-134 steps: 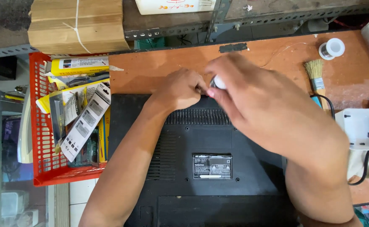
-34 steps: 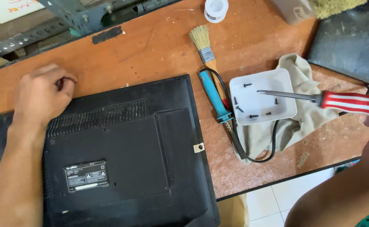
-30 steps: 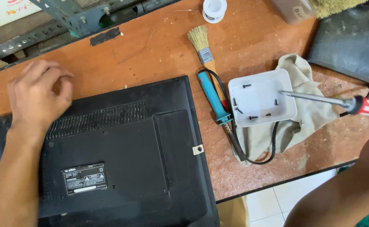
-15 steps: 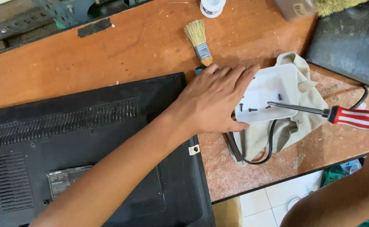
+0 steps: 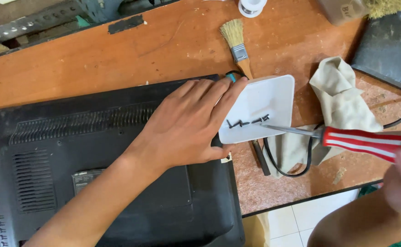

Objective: The person is unscrewing the back panel of a monitor and then attaching the base stand.

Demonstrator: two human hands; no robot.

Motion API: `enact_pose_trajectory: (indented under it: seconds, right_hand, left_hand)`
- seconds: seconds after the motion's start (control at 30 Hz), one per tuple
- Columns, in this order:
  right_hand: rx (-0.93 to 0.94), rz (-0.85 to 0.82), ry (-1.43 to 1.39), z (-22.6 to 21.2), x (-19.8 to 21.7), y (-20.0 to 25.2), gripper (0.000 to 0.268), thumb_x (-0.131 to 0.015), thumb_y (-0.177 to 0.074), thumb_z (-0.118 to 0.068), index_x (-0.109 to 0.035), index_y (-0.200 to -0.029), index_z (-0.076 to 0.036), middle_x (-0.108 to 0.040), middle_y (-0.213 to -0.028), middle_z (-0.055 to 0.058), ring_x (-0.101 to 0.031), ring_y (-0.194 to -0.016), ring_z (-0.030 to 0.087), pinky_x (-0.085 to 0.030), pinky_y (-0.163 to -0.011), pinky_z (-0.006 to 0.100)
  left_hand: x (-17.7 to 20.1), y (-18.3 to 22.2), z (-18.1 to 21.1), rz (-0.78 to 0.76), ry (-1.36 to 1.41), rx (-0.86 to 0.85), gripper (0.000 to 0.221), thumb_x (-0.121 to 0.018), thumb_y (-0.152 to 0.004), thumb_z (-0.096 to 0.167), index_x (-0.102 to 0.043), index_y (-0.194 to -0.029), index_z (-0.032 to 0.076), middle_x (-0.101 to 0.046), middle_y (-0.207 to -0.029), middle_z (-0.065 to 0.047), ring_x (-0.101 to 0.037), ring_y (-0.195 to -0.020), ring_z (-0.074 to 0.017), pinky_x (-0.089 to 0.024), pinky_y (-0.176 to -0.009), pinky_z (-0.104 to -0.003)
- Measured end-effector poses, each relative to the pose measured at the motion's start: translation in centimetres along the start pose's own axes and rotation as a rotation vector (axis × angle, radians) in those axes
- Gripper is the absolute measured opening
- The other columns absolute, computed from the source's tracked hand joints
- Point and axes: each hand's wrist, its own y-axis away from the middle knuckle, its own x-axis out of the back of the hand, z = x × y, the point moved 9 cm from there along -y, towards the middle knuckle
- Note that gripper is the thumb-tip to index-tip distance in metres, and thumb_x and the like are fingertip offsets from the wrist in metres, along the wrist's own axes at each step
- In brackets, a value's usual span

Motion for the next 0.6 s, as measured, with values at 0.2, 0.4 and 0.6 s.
enact_pose_trajectory:
  seconds: [0.2, 0.4, 0.6]
  right_hand:
    - [-0.491, 0.043, -0.13, -4.6, -0.3, -8.7, 0.044, -0.055, -0.12, -0.014, -0.046, -0.141, 0.024, -0.049, -0.14, 0.036, -0.053, -0.133, 0.049, -0.046, -0.116, 0.053]
    - [-0.674, 0.018, -0.154, -5.4, -1.3, -8.8, 0.066, -0.064, -0.1, -0.037, -0.043, -0.145, 0.007, -0.047, -0.142, 0.021, -0.05, -0.129, 0.031, -0.047, -0.109, 0.04]
    - [-0.581, 0.147, -0.141, -7.2, -0.6, -10.5, 0.051, -0.077, -0.105, -0.02, -0.059, -0.135, 0.016, -0.061, -0.126, 0.024, -0.059, -0.106, 0.03, -0.046, -0.091, 0.034]
  left_hand:
    - [0.1, 1.3, 0.1, 0.007, -0.018, 0.024, 0.12, -0.07, -0.08, 0.089, -0.04, -0.157, 0.002, -0.061, -0.139, -0.009, -0.062, -0.116, -0.0224, -0.05, -0.101, -0.035]
    - [0.2, 1.9, 0.0, 0.01, -0.029, 0.037, 0.118, -0.069, -0.08, 0.089, -0.042, -0.156, 0.002, -0.062, -0.137, -0.009, -0.062, -0.113, -0.0225, -0.05, -0.099, -0.035]
    - [0.2, 2.2, -0.3, 0.017, 0.043, 0.077, 0.116, -0.073, -0.079, 0.082, -0.042, -0.154, 0.0, -0.061, -0.134, -0.01, -0.061, -0.109, -0.0232, -0.049, -0.094, -0.035]
